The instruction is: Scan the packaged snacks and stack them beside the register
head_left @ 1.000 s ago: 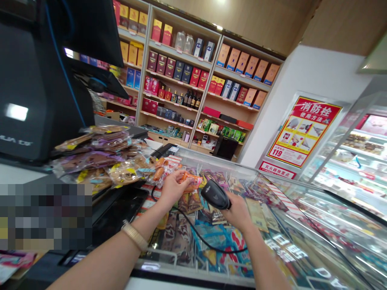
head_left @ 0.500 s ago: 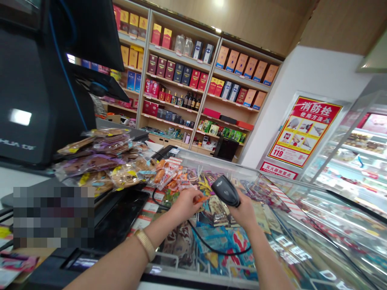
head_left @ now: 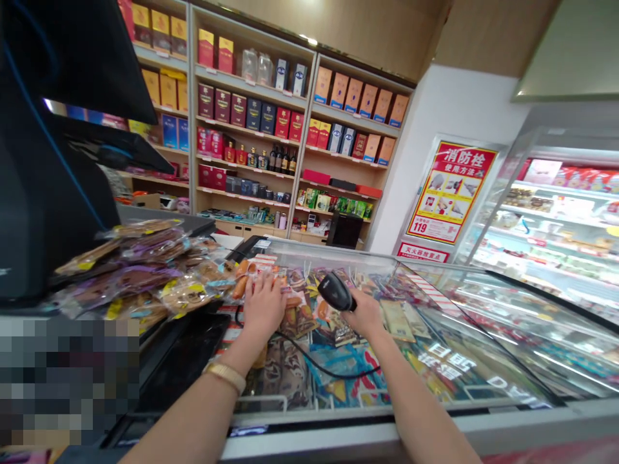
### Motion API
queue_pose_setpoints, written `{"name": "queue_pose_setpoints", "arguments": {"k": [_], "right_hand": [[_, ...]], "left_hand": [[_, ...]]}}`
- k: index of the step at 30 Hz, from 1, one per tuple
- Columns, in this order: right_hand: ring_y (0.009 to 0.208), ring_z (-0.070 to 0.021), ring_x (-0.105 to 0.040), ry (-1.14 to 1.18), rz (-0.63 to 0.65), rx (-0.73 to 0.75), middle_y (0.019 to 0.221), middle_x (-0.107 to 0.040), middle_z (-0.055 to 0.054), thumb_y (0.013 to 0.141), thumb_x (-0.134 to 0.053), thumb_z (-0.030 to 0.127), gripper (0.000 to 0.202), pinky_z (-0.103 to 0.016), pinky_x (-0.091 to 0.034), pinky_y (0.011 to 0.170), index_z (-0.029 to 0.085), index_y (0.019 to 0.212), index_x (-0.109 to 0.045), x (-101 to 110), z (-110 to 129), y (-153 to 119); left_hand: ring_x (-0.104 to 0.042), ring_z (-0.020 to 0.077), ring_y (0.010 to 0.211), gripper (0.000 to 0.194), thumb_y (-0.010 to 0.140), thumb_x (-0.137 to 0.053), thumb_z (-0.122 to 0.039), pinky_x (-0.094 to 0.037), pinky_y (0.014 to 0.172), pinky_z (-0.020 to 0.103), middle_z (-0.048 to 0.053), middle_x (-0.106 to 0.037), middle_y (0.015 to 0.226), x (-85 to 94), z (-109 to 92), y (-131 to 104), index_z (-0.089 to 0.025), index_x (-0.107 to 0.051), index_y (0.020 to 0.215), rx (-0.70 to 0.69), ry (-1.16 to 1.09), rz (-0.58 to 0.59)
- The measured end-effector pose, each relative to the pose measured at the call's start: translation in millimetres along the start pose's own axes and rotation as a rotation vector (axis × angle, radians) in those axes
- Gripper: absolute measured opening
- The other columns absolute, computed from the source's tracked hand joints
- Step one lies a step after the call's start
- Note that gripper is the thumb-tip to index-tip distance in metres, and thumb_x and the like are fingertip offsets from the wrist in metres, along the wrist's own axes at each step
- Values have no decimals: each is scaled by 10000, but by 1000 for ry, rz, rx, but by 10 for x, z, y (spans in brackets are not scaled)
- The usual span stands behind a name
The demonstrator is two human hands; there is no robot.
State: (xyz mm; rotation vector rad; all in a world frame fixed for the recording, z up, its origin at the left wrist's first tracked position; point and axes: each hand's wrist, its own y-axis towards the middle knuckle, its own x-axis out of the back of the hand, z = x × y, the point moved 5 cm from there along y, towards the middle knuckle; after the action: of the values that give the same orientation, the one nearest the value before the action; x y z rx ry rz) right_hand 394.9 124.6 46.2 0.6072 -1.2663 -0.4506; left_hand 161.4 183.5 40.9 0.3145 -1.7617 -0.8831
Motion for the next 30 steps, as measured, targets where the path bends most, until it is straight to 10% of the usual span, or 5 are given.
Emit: {"name": "queue_pose_setpoints", "arguments": {"k": [21, 30], "right_hand": [[923, -220, -640, -109, 59, 8, 971, -696, -90, 735, -611, 244, 325, -287, -466, 798, 195, 1053, -659, -156, 293, -194], [941, -232, -663, -73, 94, 48, 1023, -714, -77, 720, -653, 252, 387, -301, -496, 787, 227, 1107, -660, -132, 332, -215]], "left_hand": [[-523, 278, 1220, 190, 768, -564, -127, -213, 1121, 498, 84, -679, 1120, 19, 16, -60, -225, -636, 915, -165, -98, 78], [-615, 266, 1065, 214, 776, -597, -190, -423, 961, 403, 110, -668, 1101, -44, 21, -1, -207, -623, 988, -114, -175, 189]]}}
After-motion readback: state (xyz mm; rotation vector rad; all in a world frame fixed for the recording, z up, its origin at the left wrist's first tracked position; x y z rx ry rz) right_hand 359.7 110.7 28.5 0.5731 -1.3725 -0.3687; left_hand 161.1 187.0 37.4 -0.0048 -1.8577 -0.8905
